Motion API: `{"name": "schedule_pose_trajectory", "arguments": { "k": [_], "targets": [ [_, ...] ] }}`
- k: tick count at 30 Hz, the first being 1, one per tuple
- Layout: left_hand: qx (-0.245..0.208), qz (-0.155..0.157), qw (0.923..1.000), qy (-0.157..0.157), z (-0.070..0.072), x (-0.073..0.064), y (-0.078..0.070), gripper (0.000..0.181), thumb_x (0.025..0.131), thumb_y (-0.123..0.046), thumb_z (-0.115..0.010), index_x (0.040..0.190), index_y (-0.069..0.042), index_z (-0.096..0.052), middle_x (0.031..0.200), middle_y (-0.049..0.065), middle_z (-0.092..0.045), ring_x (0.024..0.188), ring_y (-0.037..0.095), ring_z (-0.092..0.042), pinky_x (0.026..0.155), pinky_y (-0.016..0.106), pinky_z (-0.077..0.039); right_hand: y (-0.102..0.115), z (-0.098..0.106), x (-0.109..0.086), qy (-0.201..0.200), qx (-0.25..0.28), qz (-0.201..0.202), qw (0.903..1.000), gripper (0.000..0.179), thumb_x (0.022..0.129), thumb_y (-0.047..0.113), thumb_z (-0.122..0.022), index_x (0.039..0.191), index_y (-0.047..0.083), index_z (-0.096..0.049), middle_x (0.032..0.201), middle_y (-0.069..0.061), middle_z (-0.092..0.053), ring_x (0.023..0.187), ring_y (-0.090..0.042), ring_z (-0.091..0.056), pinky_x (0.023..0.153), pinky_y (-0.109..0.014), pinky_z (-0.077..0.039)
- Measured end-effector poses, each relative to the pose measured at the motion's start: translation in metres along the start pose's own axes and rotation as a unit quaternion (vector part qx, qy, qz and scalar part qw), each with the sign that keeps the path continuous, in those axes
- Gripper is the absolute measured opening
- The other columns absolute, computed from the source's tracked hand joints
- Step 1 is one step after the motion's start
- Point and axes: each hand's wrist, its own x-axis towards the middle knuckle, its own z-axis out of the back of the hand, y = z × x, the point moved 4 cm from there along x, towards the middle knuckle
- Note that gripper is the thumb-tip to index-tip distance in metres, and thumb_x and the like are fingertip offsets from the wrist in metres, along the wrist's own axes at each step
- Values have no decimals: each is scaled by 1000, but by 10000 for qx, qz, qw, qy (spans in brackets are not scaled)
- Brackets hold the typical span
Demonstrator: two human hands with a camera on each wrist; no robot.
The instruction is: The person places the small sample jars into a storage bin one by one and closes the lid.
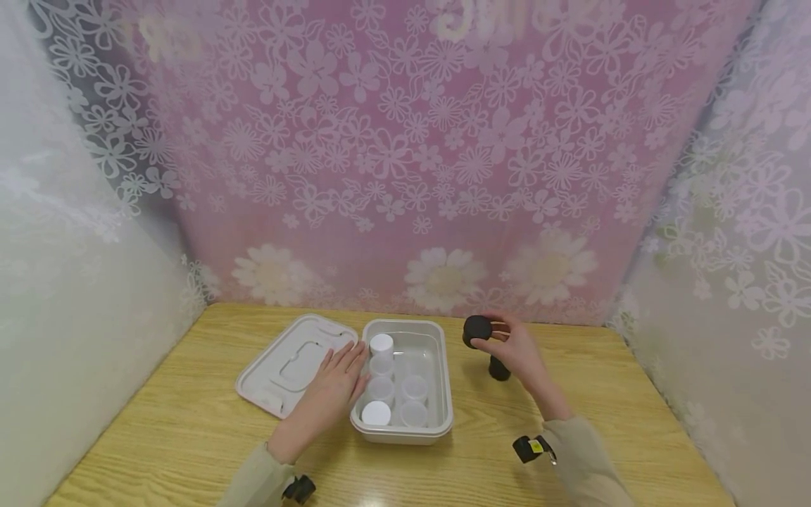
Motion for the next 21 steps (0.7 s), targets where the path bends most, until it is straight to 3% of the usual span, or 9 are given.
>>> {"name": "schedule_pose_trajectory", "arguments": {
  "k": [14,21],
  "targets": [
    [-10,-38,10000,-36,0,-1,0,48,103,-25,-59,141,4,-56,145,19,-55,139,38,-47,112,62,-36,16,-37,9,357,43,489,9982,64,89,18,-80,142,-2,-51,139,-28,-51,124,-48,-56,98,-46,-54],
    [27,-2,10000,-45,0,0,0,48,104,-27,-58,142,3,-56,145,18,-55,140,37,-46,113,61,-36,22,-55,18,608,-87,791,9950,62,85,12,-83,138,-2,-55,135,-25,-56,121,-44,-59,103,-52,-49]
  ]
}}
